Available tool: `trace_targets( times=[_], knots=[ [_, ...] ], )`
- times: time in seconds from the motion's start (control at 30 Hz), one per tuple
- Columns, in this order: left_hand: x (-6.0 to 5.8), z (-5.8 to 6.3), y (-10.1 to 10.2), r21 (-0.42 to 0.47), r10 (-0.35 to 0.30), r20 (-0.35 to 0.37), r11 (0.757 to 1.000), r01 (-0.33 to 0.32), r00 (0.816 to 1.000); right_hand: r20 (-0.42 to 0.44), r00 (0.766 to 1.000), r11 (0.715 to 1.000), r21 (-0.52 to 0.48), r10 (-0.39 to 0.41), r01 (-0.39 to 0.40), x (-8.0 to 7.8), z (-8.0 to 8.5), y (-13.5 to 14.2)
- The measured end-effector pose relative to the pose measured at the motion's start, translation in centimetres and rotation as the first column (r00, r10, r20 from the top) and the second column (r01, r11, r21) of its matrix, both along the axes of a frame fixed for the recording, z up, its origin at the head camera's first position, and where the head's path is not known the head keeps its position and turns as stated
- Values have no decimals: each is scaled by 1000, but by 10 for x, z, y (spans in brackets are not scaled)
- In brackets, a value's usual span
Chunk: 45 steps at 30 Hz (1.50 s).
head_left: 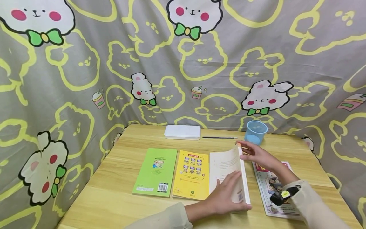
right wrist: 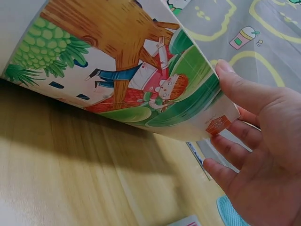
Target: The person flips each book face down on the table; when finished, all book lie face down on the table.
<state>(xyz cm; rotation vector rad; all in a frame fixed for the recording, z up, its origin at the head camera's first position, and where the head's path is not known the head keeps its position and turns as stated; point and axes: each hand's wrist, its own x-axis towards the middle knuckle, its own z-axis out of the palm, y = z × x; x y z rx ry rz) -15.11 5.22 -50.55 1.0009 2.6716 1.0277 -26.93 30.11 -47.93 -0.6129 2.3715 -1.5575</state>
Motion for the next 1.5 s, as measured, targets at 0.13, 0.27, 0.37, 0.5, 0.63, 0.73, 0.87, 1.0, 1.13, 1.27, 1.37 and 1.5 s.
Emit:
trace_targets(
  times=[0.13,0.27,0.37,0.5,0.63,0.73,0.87,1.0,1.13,1.27,1.37,1.5],
  knots=[
    [2,-3,3,-37,-8,-10,999,8,1000,7,1000,1000,22,0,0,2,-4,5],
    [3,-6,6,-93,-19,-35,996,16,999,17,1000,1000,17,12,-12,2,-9,9],
    [4,-8,7,-144,-38,-62,989,29,997,27,1000,1000,10,15,-15,3,-13,11],
    [3,-7,5,-193,-72,-68,979,57,995,27,1000,999,31,8,-9,6,-16,14],
    [1,-3,2,-263,-106,-62,961,86,992,6,1000,998,53,18,-18,8,-18,16],
    [0,-1,1,-315,-133,-53,943,110,990,13,1000,997,71,7,-8,9,-19,18],
    [-4,0,-1,-350,-158,-36,927,136,987,16,1000,994,105,-9,7,9,-20,21],
    [-9,0,-5,-356,-173,-13,921,157,985,-14,1000,991,135,-11,13,9,-24,24],
    [-11,2,-8,-362,-192,6,914,181,981,-36,999,984,177,-17,23,10,-26,28],
    [-14,5,-10,-387,-222,-2,899,204,975,-51,999,979,203,-11,21,11,-29,31],
    [-16,6,-12,-396,-244,-12,892,219,970,-69,998,975,223,8,8,11,-31,34],
    [-19,4,-14,-387,-263,-12,891,238,965,-62,998,966,257,24,-8,11,-33,39]
  ],
)
